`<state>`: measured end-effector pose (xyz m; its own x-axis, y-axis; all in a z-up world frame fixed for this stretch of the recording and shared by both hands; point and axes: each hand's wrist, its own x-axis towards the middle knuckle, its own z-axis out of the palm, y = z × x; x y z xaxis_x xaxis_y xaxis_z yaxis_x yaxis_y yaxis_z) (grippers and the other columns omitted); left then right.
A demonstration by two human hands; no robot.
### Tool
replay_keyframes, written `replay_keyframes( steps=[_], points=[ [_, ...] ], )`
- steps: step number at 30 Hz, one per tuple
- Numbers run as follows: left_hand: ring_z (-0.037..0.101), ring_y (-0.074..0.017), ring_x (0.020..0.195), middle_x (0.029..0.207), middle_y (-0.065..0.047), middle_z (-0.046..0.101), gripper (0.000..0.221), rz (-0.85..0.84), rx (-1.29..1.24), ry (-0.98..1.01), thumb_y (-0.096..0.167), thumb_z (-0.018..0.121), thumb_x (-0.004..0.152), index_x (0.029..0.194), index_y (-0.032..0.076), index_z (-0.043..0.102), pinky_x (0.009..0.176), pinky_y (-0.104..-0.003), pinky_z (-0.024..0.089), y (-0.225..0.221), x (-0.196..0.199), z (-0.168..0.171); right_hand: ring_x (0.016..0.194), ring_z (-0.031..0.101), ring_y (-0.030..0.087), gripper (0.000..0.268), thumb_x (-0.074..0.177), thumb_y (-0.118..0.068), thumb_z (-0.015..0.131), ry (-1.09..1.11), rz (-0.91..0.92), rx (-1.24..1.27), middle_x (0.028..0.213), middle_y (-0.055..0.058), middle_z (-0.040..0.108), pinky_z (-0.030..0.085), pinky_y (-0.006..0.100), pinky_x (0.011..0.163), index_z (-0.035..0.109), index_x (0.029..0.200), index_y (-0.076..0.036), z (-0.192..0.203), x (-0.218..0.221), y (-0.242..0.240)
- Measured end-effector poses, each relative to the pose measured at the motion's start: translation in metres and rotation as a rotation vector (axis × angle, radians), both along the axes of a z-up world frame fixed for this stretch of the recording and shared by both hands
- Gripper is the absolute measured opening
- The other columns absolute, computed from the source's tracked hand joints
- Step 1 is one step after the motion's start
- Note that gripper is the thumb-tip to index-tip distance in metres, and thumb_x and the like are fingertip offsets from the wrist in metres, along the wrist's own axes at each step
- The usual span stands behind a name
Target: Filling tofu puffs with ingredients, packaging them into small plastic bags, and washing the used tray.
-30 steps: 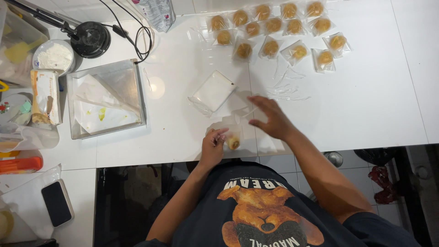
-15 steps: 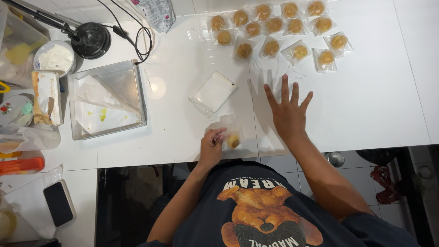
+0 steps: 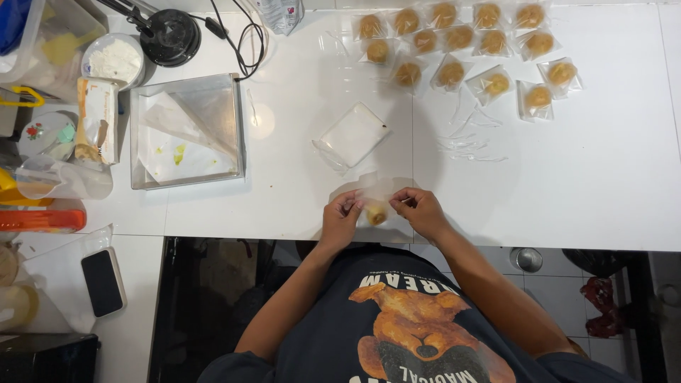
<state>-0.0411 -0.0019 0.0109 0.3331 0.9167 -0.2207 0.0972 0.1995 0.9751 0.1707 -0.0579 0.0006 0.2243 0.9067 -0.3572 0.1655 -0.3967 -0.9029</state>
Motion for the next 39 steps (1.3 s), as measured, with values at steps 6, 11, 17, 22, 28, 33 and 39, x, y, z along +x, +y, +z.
replay_keyframes(
  steps=[6,11,17,22,28,33,39],
  points=[
    [0.068,-0.0237,0.105,0.106,-0.013,0.065,0.037,-0.010,-0.094,-0.050,0.007,0.076,0.092,0.127,-0.002,0.066,0.094,-0.038,0.054,0.001,-0.008,-0.018,0.068,0.060,0.012,0.007,0.098,-0.011,0.066,0.124,-0.042,-0.026,0.071,0.007,0.066,0.049,0.024,0.063,0.071,0.095,-0.007,0.011,-0.009,-0.007],
    [0.063,-0.0152,0.095,0.092,-0.005,0.068,0.015,-0.029,-0.032,0.174,0.023,0.076,0.095,0.104,0.011,0.076,0.083,-0.033,0.051,0.005,-0.009,-0.006,0.070,0.061,0.013,0.007,0.099,-0.012,0.066,0.077,-0.041,-0.032,0.074,0.007,0.067,0.048,0.024,0.064,0.071,0.098,-0.007,0.025,-0.009,-0.009],
    [0.061,-0.0186,0.094,0.098,-0.010,0.065,0.023,-0.115,0.037,0.175,0.022,0.075,0.094,0.115,0.011,0.074,0.082,-0.033,0.049,0.005,-0.005,0.026,0.067,0.063,0.015,0.007,0.097,-0.012,0.070,0.078,-0.043,-0.005,0.074,0.009,0.065,0.051,0.026,0.063,0.073,0.097,-0.006,0.013,-0.006,-0.015],
    [0.062,-0.0150,0.079,0.086,-0.004,0.062,0.009,-0.121,0.029,0.256,0.020,0.070,0.097,0.102,0.014,0.076,0.073,-0.031,0.051,0.010,0.001,0.007,0.055,0.056,0.010,0.006,0.097,-0.011,0.068,0.098,-0.097,-0.011,0.069,0.005,0.060,0.043,0.022,0.052,0.072,0.099,-0.007,0.026,-0.009,-0.014],
    [0.063,-0.0140,0.059,0.081,-0.009,0.064,0.012,-0.120,-0.218,0.049,0.015,0.051,0.106,0.107,0.008,0.061,0.056,-0.026,0.048,0.000,-0.001,0.006,0.037,0.046,0.008,0.004,0.098,-0.006,0.060,0.404,-0.299,-0.049,0.062,0.011,0.063,0.031,0.019,0.037,0.064,0.099,-0.008,0.035,-0.014,-0.019],
    [0.068,-0.0175,0.058,0.079,-0.017,0.072,0.007,-0.086,-0.438,-0.142,0.017,0.044,0.108,0.109,0.012,0.048,0.045,-0.021,0.040,-0.008,0.000,0.003,0.043,0.059,0.011,0.006,0.097,-0.003,0.059,0.588,-0.382,-0.046,0.086,0.020,0.076,0.033,0.018,0.038,0.058,0.098,-0.009,0.030,-0.019,-0.024],
    [0.076,-0.0178,0.074,0.093,-0.020,0.076,0.011,0.128,-0.770,-0.370,0.015,0.052,0.100,0.096,0.005,0.058,0.055,-0.017,0.052,-0.005,0.002,-0.010,0.064,0.076,0.028,0.004,0.099,-0.004,0.053,0.784,-0.417,-0.015,0.094,0.029,0.076,0.053,0.023,0.048,0.052,0.099,-0.008,0.004,-0.011,-0.030]
  ],
)
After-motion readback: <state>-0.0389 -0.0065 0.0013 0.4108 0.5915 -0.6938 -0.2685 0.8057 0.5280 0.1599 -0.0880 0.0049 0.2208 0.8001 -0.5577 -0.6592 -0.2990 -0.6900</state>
